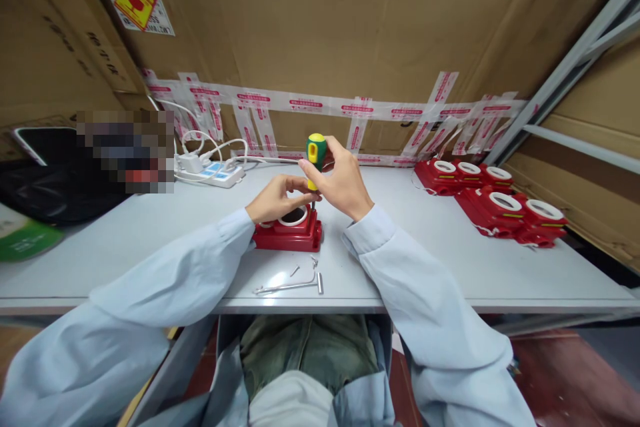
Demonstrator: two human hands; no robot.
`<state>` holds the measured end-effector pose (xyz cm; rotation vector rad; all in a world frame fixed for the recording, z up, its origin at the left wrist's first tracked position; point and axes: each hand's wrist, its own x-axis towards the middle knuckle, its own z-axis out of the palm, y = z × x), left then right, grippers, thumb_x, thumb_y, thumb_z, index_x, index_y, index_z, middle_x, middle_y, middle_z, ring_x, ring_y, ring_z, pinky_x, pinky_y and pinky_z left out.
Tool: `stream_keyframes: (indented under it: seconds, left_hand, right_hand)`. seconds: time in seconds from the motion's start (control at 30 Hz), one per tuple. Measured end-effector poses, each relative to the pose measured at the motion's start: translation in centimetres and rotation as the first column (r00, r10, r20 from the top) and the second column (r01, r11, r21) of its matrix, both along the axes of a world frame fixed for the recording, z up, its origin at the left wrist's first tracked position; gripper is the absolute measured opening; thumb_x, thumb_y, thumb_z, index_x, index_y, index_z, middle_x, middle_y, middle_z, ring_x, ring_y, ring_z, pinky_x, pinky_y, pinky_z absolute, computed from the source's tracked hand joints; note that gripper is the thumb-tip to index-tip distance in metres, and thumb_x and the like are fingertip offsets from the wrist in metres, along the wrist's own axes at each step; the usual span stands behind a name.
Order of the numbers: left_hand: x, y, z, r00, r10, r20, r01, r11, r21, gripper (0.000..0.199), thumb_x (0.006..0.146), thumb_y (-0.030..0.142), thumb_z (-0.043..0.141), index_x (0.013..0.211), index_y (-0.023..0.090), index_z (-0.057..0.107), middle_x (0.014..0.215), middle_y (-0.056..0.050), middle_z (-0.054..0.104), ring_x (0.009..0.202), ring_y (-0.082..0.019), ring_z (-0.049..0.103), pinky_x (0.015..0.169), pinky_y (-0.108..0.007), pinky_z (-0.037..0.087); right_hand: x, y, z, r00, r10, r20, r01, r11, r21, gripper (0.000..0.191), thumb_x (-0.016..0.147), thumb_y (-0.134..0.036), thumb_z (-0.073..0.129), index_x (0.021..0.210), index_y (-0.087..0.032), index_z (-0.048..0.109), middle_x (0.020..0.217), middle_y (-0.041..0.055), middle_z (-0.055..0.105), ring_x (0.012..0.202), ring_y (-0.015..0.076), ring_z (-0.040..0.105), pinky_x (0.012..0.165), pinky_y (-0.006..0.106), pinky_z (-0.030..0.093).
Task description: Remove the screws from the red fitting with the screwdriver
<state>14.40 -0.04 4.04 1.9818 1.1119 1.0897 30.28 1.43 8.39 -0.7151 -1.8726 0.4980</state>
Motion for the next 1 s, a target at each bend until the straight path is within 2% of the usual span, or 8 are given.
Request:
stream_keyframes:
  seconds: [0.13, 0.27, 0.33, 0.43, 0.57, 0.73, 0.87, 1.0]
  left_hand:
    - [0.16, 0.15, -0.24, 0.993, 0.116, 0.035, -0.118, 0.992, 0.042, 0.033, 0.068, 0.043, 0.080, 0.075, 0.014, 0.066, 0.075, -0.004, 0.072, 0.074, -0.018, 0.064, 0.072, -0.029, 0.048]
    - [-0.14, 0.06, -0.13, 0.999, 0.018, -0.039, -0.016, 0.999, 0.052, 0.025, 0.080, 0.037, 0.068, 0.091, 0.015, 0.071, 0.090, -0.005, 0.075, 0.089, -0.020, 0.067, 0.079, -0.029, 0.047]
    - [-0.16, 0.07, -0.09, 1.000, -0.015, -0.024, 0.015, 1.000, 0.019, 0.022, 0.080, 0.034, 0.066, 0.088, 0.014, 0.072, 0.084, -0.005, 0.075, 0.084, -0.020, 0.068, 0.078, -0.029, 0.048]
    - [0.11, 0.17, -0.17, 0.998, 0.043, 0.035, -0.044, 0.999, 0.022, 0.021, 0.073, 0.033, 0.074, 0.076, 0.013, 0.067, 0.072, -0.003, 0.071, 0.071, -0.017, 0.066, 0.072, -0.027, 0.047]
    - [0.46, 0.24, -0.25, 0.991, 0.133, 0.032, -0.135, 0.990, 0.047, 0.035, 0.068, 0.042, 0.079, 0.066, 0.015, 0.056, 0.061, 0.002, 0.063, 0.060, -0.014, 0.059, 0.062, -0.025, 0.043]
    - [0.48, 0.18, -0.17, 0.987, 0.162, -0.004, -0.162, 0.984, 0.078, 0.041, 0.069, 0.050, 0.077, 0.065, 0.016, 0.055, 0.061, 0.002, 0.061, 0.059, -0.013, 0.054, 0.059, -0.024, 0.040]
    - [0.39, 0.12, -0.24, 0.988, 0.147, -0.054, -0.140, 0.983, 0.115, 0.036, 0.074, 0.048, 0.071, 0.068, 0.015, 0.059, 0.065, 0.000, 0.064, 0.065, -0.014, 0.057, 0.064, -0.025, 0.043]
    - [0.33, 0.07, -0.18, 0.975, 0.056, -0.215, -0.047, 0.998, 0.045, 0.025, 0.078, 0.039, 0.066, 0.082, 0.014, 0.069, 0.079, -0.004, 0.072, 0.072, -0.017, 0.063, 0.070, -0.027, 0.046]
  right_hand:
    - [-0.05, -0.04, -0.03, 1.000, 0.010, -0.004, -0.010, 1.000, 0.011, 0.025, 0.079, -0.035, 0.069, 0.095, -0.019, 0.057, 0.082, 0.0026, 0.065, 0.076, 0.0183, 0.064, 0.072, 0.037, 0.054]
    - [-0.05, 0.08, -0.08, 0.998, 0.054, -0.036, -0.054, 0.999, -0.005, 0.025, 0.078, -0.034, 0.069, 0.095, -0.019, 0.057, 0.081, 0.0024, 0.066, 0.075, 0.0181, 0.065, 0.070, 0.035, 0.054]
    - [-0.06, 0.10, -0.12, 0.997, 0.057, -0.044, -0.057, 0.998, -0.011, 0.027, 0.078, -0.033, 0.070, 0.098, -0.019, 0.057, 0.083, 0.0027, 0.067, 0.076, 0.0182, 0.066, 0.070, 0.035, 0.054]
    - [-0.09, -0.06, -0.14, 0.998, 0.056, -0.039, -0.057, 0.998, -0.021, 0.029, 0.077, -0.031, 0.070, 0.100, -0.019, 0.058, 0.087, 0.0036, 0.070, 0.079, 0.0179, 0.067, 0.072, 0.035, 0.054]
    - [-0.05, -0.34, -0.13, 1.000, 0.026, 0.006, -0.025, 0.999, -0.039, 0.027, 0.075, -0.031, 0.072, 0.095, -0.017, 0.060, 0.084, 0.0043, 0.071, 0.076, 0.0175, 0.066, 0.072, 0.035, 0.054]
    - [0.00, -0.47, -0.34, 0.997, -0.033, 0.063, 0.032, 0.999, 0.014, 0.029, 0.072, -0.030, 0.074, 0.095, -0.017, 0.062, 0.080, 0.0029, 0.071, 0.073, 0.0166, 0.065, 0.070, 0.034, 0.053]
    - [0.05, -0.51, -0.44, 0.995, -0.044, 0.086, 0.040, 0.998, 0.047, 0.023, 0.073, -0.029, 0.072, 0.091, -0.017, 0.064, 0.080, 0.0026, 0.071, 0.072, 0.0165, 0.065, 0.071, 0.034, 0.053]
    - [0.29, -0.50, -0.37, 0.999, -0.039, 0.024, 0.039, 0.999, -0.005, 0.017, 0.074, -0.026, 0.069, 0.087, -0.016, 0.063, 0.078, 0.0040, 0.070, 0.070, 0.0168, 0.065, 0.070, 0.035, 0.054]
